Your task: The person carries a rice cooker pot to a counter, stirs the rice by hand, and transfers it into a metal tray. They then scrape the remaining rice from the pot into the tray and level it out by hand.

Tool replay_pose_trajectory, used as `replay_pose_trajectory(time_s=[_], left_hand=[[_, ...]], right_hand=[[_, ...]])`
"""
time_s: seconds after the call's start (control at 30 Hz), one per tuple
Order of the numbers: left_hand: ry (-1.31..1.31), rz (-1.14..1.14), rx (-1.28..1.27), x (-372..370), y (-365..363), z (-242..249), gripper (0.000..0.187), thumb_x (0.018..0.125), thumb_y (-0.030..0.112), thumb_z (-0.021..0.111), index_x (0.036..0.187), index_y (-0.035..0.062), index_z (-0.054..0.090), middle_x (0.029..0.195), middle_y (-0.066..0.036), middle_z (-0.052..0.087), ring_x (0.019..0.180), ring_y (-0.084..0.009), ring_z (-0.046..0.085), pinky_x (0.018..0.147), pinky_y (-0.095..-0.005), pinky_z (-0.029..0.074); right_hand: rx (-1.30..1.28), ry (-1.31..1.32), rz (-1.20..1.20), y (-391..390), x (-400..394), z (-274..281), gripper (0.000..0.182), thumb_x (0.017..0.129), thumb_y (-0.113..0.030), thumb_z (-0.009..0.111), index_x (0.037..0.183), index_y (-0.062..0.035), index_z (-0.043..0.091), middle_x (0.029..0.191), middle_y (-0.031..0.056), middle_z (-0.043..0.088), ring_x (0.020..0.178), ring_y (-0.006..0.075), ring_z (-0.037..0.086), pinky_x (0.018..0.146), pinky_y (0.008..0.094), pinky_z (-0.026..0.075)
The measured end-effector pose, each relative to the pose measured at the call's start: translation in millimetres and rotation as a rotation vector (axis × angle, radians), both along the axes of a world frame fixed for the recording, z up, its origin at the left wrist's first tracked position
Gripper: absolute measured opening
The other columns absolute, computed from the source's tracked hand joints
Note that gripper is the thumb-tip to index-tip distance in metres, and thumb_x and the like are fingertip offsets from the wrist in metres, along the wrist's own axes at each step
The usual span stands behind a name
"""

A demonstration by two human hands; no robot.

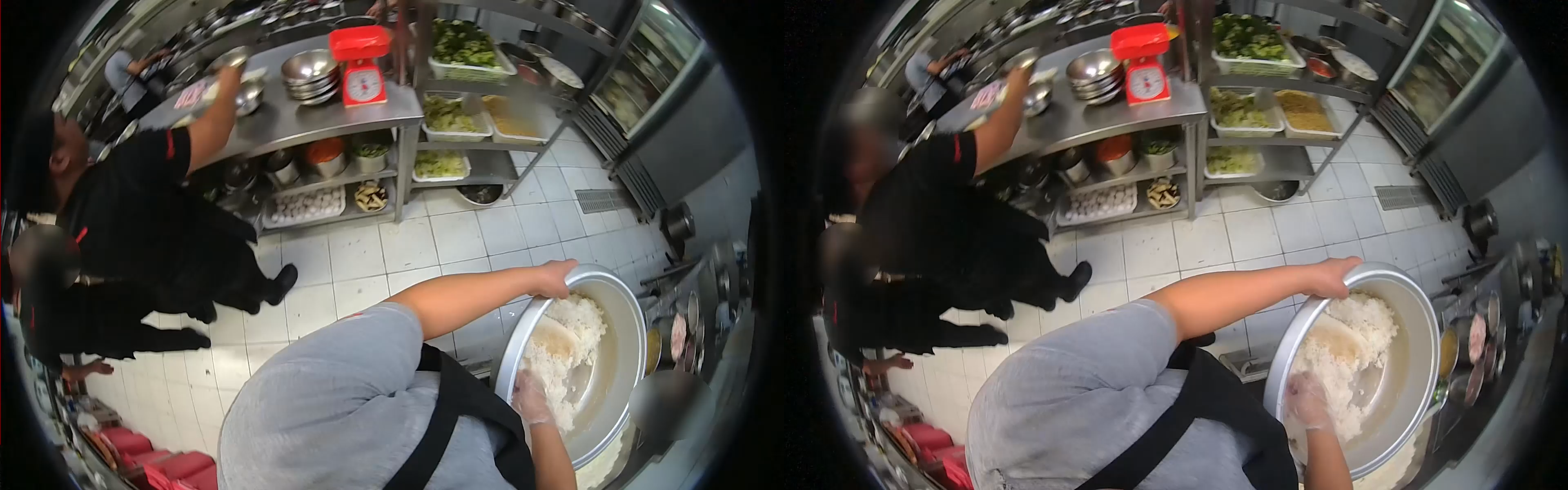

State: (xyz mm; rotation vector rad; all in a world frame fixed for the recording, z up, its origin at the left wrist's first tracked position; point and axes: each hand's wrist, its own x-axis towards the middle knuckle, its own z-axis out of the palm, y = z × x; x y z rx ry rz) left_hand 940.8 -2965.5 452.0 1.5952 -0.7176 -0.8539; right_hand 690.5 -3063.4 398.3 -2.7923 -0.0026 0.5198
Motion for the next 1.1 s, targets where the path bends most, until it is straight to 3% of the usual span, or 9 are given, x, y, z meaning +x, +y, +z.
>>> replay_pose_trajectory(time_s=[0.2, 0.27, 0.37, 0.47, 0.57, 0.7, 0.8, 0.9, 1.1], left_hand=[[-0.073, -0.034, 0.004, 10.3, -0.1, -7.4, 0.078, 0.065, 0.013, 0.067, 0.136, 0.0066, 0.034, 0.121, -0.023, 0.051, 0.111, -0.0339, 0.051, 0.092, -0.0388, 0.043], [-0.161, -0.023, -0.026, 11.2, -13.3, -28.9, 0.080, 0.066, 0.020, 0.067, 0.137, 0.0054, 0.033, 0.130, -0.023, 0.045, 0.121, -0.0333, 0.044, 0.101, -0.0386, 0.035], [-0.101, -0.068, -0.158, 18.5, -16.8, -43.4, 0.080, 0.067, 0.020, 0.067, 0.138, 0.0060, 0.034, 0.137, -0.018, 0.040, 0.127, -0.0293, 0.038, 0.105, -0.0358, 0.031], [-0.149, -0.070, -0.132, 14.0, -1.5, -6.9, 0.074, 0.065, 0.009, 0.064, 0.134, 0.0017, 0.038, 0.127, -0.015, 0.049, 0.116, -0.0245, 0.047, 0.100, -0.0318, 0.036], [0.010, -0.050, -0.214, 14.9, -9.4, -9.8, 0.071, 0.063, 0.004, 0.063, 0.130, 0.0013, 0.041, 0.113, -0.014, 0.056, 0.104, -0.0228, 0.053, 0.092, -0.0299, 0.041], [0.091, -0.118, -0.150, 14.9, -12.0, -1.1, 0.072, 0.065, 0.002, 0.060, 0.133, 0.0033, 0.038, 0.120, -0.013, 0.051, 0.110, -0.0209, 0.049, 0.097, -0.0277, 0.034], [0.108, -0.108, -0.176, 14.8, -8.7, -1.9, 0.071, 0.064, 0.002, 0.059, 0.132, 0.0049, 0.039, 0.118, -0.013, 0.051, 0.109, -0.0205, 0.049, 0.096, -0.0274, 0.034], [0.118, -0.082, -0.117, 12.1, -11.4, 3.7, 0.072, 0.064, 0.002, 0.059, 0.133, 0.0057, 0.039, 0.117, -0.013, 0.051, 0.108, -0.0205, 0.049, 0.096, -0.0272, 0.034], [0.125, -0.048, -0.132, 12.2, -11.1, 7.3, 0.072, 0.062, 0.000, 0.059, 0.131, 0.0039, 0.039, 0.114, -0.014, 0.052, 0.104, -0.0220, 0.051, 0.093, -0.0277, 0.037]], right_hand=[[0.184, 0.410, 0.056, -31.1, 10.8, 47.6, 0.003, 0.069, -0.009, 0.063, 0.070, -0.0073, 0.065, 0.074, 0.0130, 0.062, 0.075, 0.0309, 0.060, 0.070, 0.0422, 0.047], [0.223, 0.014, -0.411, -76.3, 10.2, 5.9, 0.014, 0.070, -0.014, 0.060, 0.075, -0.0020, 0.066, 0.074, 0.0163, 0.064, 0.070, 0.0311, 0.062, 0.065, 0.0403, 0.049], [-0.122, 0.047, 0.105, -99.6, -7.0, -10.3, 0.024, 0.076, -0.019, 0.056, 0.091, -0.0022, 0.066, 0.085, 0.0181, 0.065, 0.080, 0.0314, 0.062, 0.076, 0.0408, 0.048], [0.533, 0.761, -0.409, -93.1, 10.5, 85.6, 0.048, 0.075, 0.003, 0.054, 0.120, -0.0109, 0.060, 0.117, 0.0066, 0.059, 0.090, 0.0219, 0.063, 0.073, 0.0333, 0.054], [1.232, 0.262, -0.828, -192.8, -11.3, 56.9, 0.026, 0.085, -0.011, 0.054, 0.109, -0.0095, 0.064, 0.113, 0.0095, 0.062, 0.094, 0.0202, 0.062, 0.076, 0.0314, 0.051], [-0.186, -0.113, -0.702, -212.7, 43.1, 55.6, 0.039, 0.090, -0.037, 0.046, 0.100, -0.0044, 0.065, 0.091, 0.0151, 0.067, 0.093, 0.0264, 0.063, 0.081, 0.0331, 0.047], [-0.165, -0.258, -0.626, -204.3, 85.0, 10.6, 0.045, 0.090, -0.043, 0.045, 0.106, -0.0054, 0.063, 0.102, 0.0177, 0.064, 0.096, 0.0300, 0.060, 0.083, 0.0347, 0.045], [0.595, 0.009, -1.077, -189.5, 120.4, 9.4, 0.052, 0.085, -0.054, 0.050, 0.113, -0.0116, 0.064, 0.119, 0.0117, 0.060, 0.107, 0.0298, 0.055, 0.089, 0.0374, 0.043], [0.354, 0.382, -0.517, -103.0, 148.4, 32.7, 0.069, 0.070, -0.061, 0.066, 0.121, -0.0161, 0.058, 0.116, 0.0161, 0.059, 0.111, 0.0289, 0.053, 0.098, 0.0424, 0.037]])
